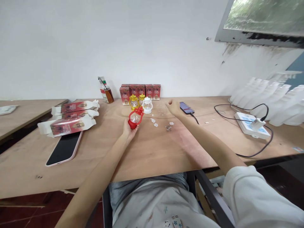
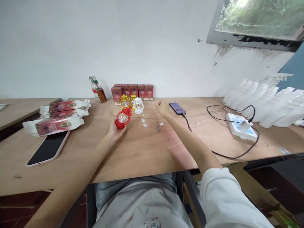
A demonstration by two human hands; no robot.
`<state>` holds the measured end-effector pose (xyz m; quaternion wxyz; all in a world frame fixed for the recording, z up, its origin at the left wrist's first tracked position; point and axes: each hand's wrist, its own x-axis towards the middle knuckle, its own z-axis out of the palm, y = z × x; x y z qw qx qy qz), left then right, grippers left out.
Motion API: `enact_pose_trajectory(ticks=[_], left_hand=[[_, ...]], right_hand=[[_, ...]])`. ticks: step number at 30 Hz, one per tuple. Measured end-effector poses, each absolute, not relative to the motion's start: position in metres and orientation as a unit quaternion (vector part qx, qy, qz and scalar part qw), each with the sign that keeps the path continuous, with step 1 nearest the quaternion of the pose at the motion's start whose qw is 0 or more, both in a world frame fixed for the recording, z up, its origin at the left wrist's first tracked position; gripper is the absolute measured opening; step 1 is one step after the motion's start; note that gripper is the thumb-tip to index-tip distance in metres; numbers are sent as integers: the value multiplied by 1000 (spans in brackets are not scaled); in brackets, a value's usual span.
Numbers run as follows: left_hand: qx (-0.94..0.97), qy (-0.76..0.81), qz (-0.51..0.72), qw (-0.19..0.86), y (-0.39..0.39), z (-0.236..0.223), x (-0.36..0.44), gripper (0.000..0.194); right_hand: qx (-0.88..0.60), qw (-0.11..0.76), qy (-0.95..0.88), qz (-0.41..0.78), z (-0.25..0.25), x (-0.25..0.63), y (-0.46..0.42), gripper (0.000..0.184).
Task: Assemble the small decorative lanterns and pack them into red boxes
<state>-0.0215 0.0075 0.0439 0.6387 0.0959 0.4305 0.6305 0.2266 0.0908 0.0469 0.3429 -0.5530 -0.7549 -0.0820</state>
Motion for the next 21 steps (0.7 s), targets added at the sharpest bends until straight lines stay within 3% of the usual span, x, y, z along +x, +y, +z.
enact_pose_trajectory(ticks=[4, 9, 21], left_hand=[[98, 432, 627, 641, 8, 43, -22, 19], [99, 436, 622, 642, 8, 43, -22, 18], [106, 442, 613, 646, 7, 43, -21, 15]], right_hand=[[-589, 474, -652, 57, 47, 234, 95, 20], [-585, 565, -546, 202, 38, 236, 95, 14], [-550, 572, -529, 300, 18, 232, 88, 23]])
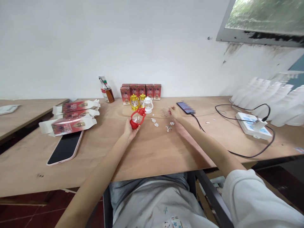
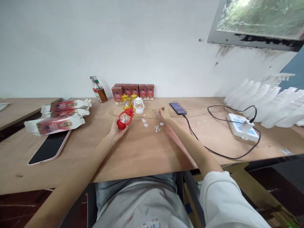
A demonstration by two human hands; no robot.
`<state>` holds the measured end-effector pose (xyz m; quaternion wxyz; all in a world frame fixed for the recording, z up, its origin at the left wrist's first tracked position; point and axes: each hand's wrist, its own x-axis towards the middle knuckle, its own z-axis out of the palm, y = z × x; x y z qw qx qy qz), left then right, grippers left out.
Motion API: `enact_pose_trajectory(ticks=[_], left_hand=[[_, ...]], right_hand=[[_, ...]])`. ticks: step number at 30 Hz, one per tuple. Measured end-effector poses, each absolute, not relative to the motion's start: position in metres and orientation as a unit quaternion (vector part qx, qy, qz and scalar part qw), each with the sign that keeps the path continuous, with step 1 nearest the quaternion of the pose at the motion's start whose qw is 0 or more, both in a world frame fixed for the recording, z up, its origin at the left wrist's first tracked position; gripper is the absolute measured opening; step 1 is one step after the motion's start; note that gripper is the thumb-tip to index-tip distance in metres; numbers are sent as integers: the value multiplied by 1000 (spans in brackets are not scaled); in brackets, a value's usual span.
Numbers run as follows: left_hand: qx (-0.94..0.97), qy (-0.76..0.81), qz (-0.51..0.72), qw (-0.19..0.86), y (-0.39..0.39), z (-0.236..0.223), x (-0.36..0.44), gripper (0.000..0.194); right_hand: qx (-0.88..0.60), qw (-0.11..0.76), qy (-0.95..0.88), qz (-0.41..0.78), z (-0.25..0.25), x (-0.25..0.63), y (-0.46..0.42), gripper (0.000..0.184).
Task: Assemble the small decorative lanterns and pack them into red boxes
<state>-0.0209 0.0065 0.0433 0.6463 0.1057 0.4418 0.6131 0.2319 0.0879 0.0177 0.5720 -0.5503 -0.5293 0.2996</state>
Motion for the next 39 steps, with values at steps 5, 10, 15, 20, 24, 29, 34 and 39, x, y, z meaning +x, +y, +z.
enact_pose_trajectory(ticks=[5, 10, 15, 20, 24, 29, 34, 39], left_hand=[[105, 445, 608, 649, 7, 43, -20, 14], [106, 446, 605, 651, 7, 42, -20, 14], [107, 443, 604, 654, 6, 42, -20, 12], [106, 445, 601, 656, 5, 44, -19, 13], [110, 446, 598, 657, 4, 45, -19, 15], [110, 447, 598, 656, 4, 45, -18, 15], [107, 445, 596, 660, 5, 44, -19, 12], [105, 443, 593, 664, 5, 43, -18, 13]], right_hand=[[-516, 581, -572, 263, 30, 229, 78, 18], [-512, 549, -588, 301, 39, 224, 70, 15], [-521, 602, -429, 427, 37, 223, 76, 15], [-508, 608, -412, 450, 30, 229, 77, 13], [-492, 614, -415, 455, 23, 231, 78, 15], [-496, 611, -435, 438, 12, 232, 83, 18], [-508, 599, -488, 380, 3, 233, 84, 14], [-507, 570, -581, 284, 3, 237, 75, 9]])
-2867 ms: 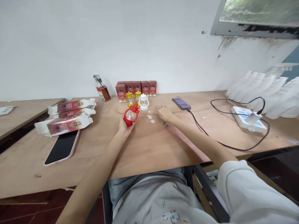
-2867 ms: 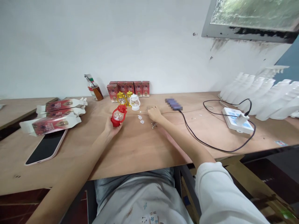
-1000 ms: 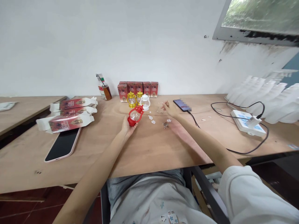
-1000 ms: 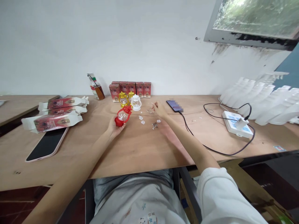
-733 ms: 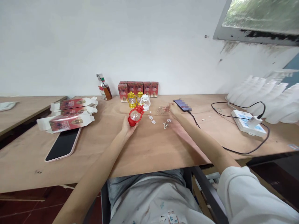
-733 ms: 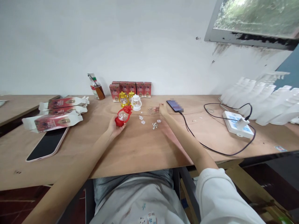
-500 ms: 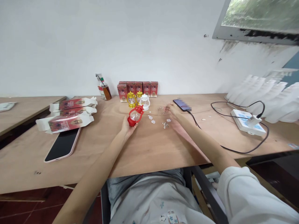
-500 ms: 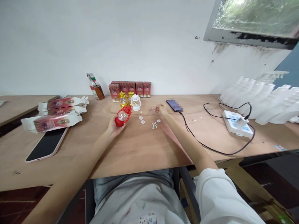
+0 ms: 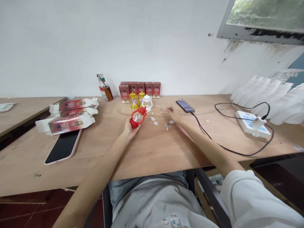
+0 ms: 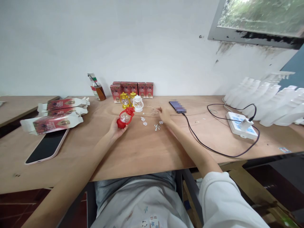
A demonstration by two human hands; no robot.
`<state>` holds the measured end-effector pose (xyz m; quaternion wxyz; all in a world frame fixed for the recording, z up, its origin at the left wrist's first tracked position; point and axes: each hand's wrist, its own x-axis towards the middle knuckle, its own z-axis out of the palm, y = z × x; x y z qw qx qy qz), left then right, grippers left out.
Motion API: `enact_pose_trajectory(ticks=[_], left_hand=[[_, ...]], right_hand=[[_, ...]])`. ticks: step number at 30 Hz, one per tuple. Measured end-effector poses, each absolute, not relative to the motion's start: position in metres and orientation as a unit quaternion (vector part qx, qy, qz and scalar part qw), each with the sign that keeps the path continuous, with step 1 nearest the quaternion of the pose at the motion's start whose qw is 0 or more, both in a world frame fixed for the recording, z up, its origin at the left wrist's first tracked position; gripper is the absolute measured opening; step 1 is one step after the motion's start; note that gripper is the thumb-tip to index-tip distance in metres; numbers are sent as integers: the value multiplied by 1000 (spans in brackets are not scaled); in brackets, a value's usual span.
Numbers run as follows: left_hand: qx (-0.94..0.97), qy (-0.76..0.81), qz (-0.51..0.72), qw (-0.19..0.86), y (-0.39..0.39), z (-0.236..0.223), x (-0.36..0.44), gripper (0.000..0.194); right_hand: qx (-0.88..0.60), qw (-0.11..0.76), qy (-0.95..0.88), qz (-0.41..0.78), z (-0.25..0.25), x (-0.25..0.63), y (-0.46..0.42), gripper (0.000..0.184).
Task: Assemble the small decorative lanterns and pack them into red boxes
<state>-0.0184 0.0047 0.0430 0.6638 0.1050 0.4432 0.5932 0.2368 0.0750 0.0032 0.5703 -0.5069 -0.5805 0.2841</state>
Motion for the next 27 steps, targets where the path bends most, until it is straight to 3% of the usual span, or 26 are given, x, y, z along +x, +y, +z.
enact_pose_trajectory(ticks=[6, 12, 27], left_hand=[[113, 444, 593, 662, 3, 45, -18, 12], [113, 454, 589, 659, 3, 44, -18, 14], [111, 449, 591, 661, 4, 43, -19, 12]], right_hand=[[-503, 533, -645, 217, -1, 237, 71, 14], [-503, 512, -659, 226, -13, 238, 79, 13], [-490, 603, -554, 298, -14, 234, 80, 14]])
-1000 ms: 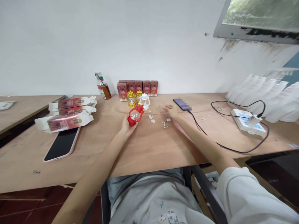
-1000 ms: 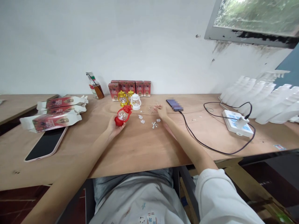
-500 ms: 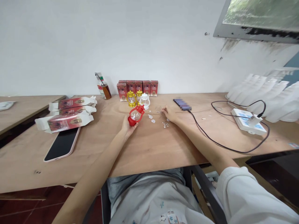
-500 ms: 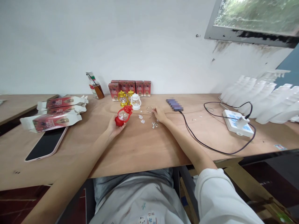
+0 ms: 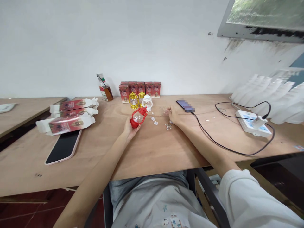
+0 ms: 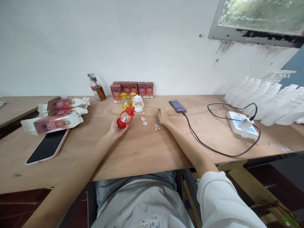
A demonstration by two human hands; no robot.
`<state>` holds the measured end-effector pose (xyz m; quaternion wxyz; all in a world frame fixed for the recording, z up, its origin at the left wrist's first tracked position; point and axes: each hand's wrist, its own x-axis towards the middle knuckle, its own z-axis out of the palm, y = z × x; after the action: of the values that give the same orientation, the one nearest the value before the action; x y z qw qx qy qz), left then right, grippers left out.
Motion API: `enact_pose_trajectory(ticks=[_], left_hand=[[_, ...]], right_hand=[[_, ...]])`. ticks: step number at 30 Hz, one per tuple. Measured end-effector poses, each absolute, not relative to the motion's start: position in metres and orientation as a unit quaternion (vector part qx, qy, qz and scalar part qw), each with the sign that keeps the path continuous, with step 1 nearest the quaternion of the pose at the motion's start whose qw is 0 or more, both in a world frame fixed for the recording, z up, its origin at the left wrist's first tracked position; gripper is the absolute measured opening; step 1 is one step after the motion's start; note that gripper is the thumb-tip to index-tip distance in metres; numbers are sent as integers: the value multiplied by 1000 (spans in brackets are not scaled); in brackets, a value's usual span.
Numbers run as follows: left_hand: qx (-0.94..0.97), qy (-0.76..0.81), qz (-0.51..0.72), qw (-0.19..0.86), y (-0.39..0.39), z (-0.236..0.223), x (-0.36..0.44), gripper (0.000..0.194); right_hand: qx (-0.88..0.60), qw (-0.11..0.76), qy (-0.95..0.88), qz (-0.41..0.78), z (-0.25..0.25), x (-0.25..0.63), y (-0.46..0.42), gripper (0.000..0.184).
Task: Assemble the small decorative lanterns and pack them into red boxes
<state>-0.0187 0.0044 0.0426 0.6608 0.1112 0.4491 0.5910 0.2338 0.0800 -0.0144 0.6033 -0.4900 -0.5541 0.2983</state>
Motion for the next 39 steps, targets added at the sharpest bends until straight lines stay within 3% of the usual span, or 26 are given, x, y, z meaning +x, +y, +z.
enact_pose_trajectory(ticks=[11, 25, 39], left_hand=[[117, 449, 588, 663, 3, 44, -18, 12], [108, 442, 584, 672, 6, 40, -18, 10], [169, 427, 579, 674, 2, 40, -15, 9]], right_hand=[[-432, 718, -382, 389, -12, 246, 86, 27], [-462, 708, -344, 409, -13, 243, 79, 18], [-409, 722, -377, 412, -4, 233, 70, 24]])
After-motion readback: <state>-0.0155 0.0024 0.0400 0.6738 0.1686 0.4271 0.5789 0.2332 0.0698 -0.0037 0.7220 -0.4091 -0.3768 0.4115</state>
